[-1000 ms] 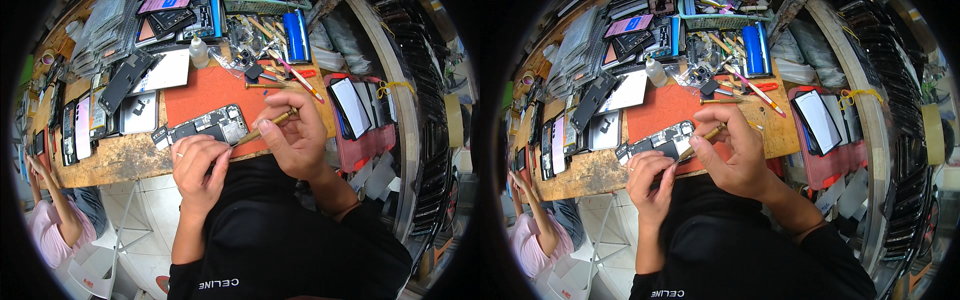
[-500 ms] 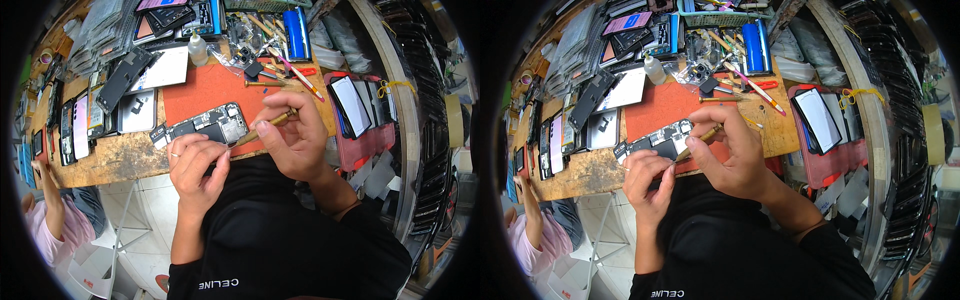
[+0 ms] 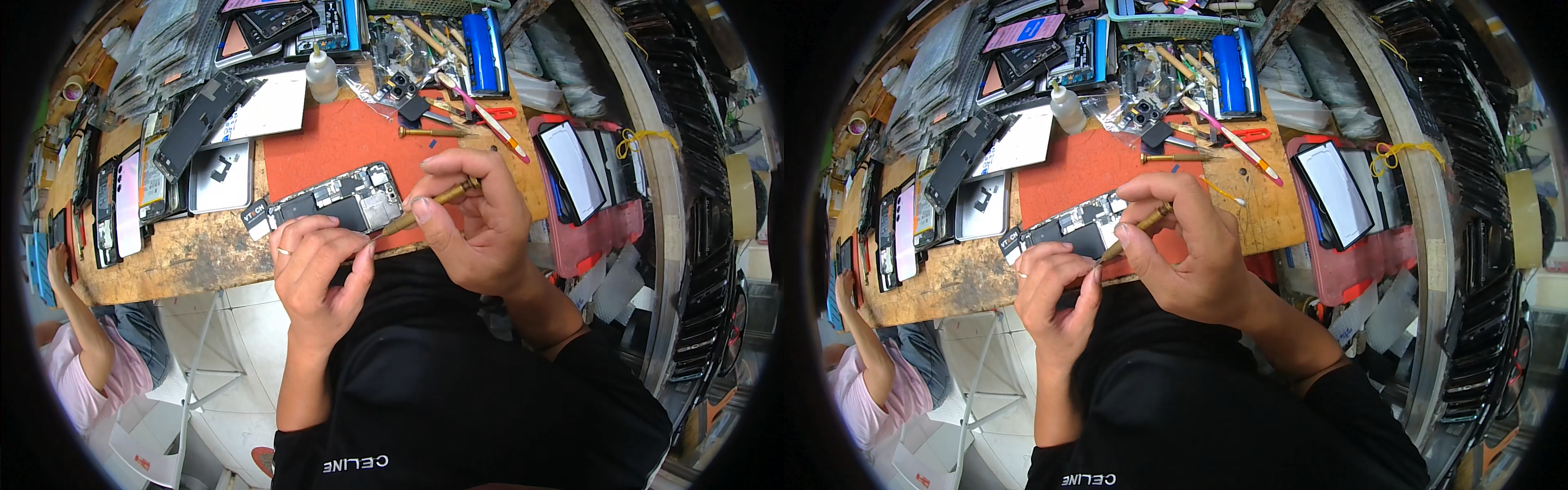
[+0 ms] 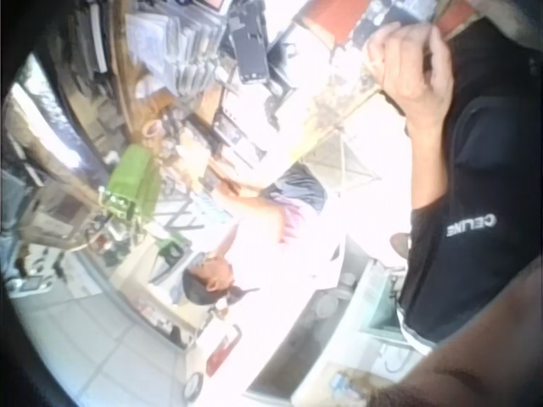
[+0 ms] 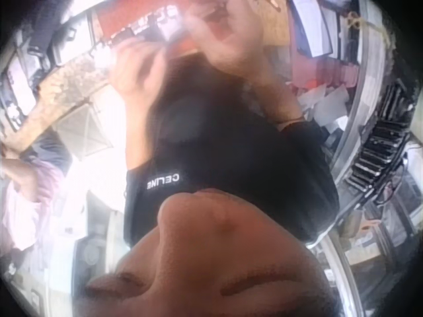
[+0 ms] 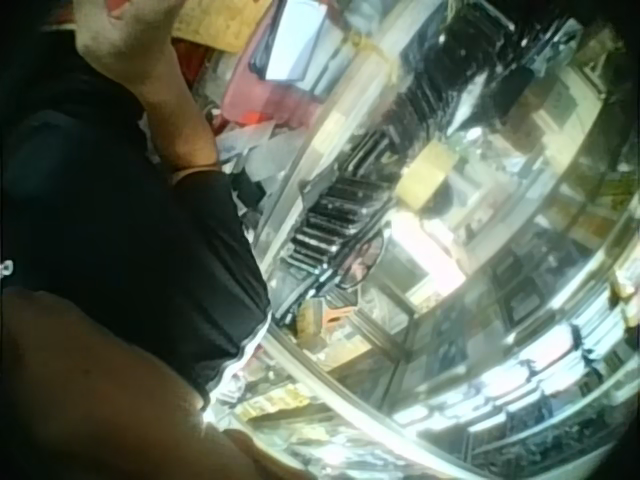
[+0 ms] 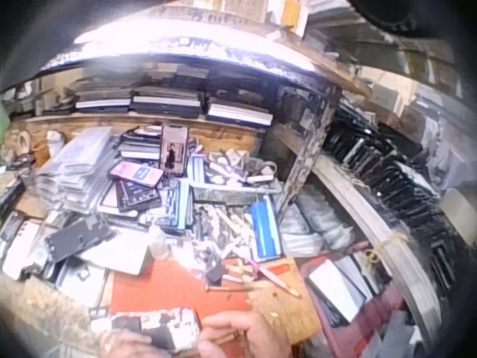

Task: The person disassembles a smartphone, removes the back cover, and uses a small tool to manipulate internal components. They then reassemble the device by placing the back cover back on and securing it.

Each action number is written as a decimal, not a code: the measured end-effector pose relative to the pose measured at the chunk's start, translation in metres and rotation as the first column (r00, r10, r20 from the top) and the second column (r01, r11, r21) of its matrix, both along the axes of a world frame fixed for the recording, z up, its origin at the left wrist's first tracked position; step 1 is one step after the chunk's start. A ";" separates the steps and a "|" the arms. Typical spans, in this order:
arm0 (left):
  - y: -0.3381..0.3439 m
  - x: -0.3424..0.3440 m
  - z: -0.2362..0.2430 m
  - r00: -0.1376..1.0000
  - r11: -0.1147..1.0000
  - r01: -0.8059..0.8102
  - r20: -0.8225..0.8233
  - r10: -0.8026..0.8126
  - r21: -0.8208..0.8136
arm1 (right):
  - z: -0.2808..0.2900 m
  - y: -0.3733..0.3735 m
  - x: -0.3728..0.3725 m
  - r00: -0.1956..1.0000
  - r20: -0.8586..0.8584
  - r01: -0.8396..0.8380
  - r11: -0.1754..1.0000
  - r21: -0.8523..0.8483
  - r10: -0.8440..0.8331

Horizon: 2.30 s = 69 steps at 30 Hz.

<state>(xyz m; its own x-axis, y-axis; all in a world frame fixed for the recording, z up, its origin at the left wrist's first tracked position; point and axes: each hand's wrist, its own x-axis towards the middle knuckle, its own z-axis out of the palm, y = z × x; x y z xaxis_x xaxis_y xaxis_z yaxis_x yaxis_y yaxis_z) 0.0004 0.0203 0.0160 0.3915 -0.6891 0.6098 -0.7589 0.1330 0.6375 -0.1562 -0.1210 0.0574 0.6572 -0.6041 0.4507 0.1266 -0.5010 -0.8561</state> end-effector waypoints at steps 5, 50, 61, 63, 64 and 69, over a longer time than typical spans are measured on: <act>0.000 0.001 0.000 1.000 1.000 0.002 -0.005 -0.002 0.001 | -0.004 0.001 0.006 0.996 0.075 0.040 0.999 -0.016 -0.039; -0.004 0.003 -0.023 0.994 0.996 0.025 0.107 -0.034 0.090 | -0.025 -0.030 0.040 0.987 -0.160 -0.081 0.931 -0.355 0.025; -0.001 0.004 -0.023 0.995 0.998 -0.058 -0.080 0.060 0.028 | 0.010 -0.038 0.049 0.927 -0.370 -0.290 0.744 -0.601 0.063; 0.002 0.005 -0.022 0.984 0.993 -0.112 -0.138 0.115 0.026 | 0.013 -0.039 0.052 0.930 -0.359 -0.299 0.717 -0.630 0.073; 0.003 0.006 -0.022 0.985 0.992 -0.127 -0.117 0.129 0.027 | 0.014 -0.039 0.053 0.930 -0.364 -0.292 0.710 -0.641 0.054; 0.009 0.010 -0.020 0.961 0.988 -0.131 -0.234 0.148 0.086 | 0.016 -0.044 0.055 0.923 -0.383 -0.306 0.684 -0.662 0.043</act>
<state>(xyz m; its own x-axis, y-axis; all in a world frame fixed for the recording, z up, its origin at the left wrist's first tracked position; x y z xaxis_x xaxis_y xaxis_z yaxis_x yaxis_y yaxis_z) 0.0102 0.0290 -0.0037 0.6150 -0.6545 0.4396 -0.5911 -0.0138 0.8064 -0.1013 -0.1647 0.0735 0.8968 -0.0570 0.4388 0.0702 -0.9608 -0.2683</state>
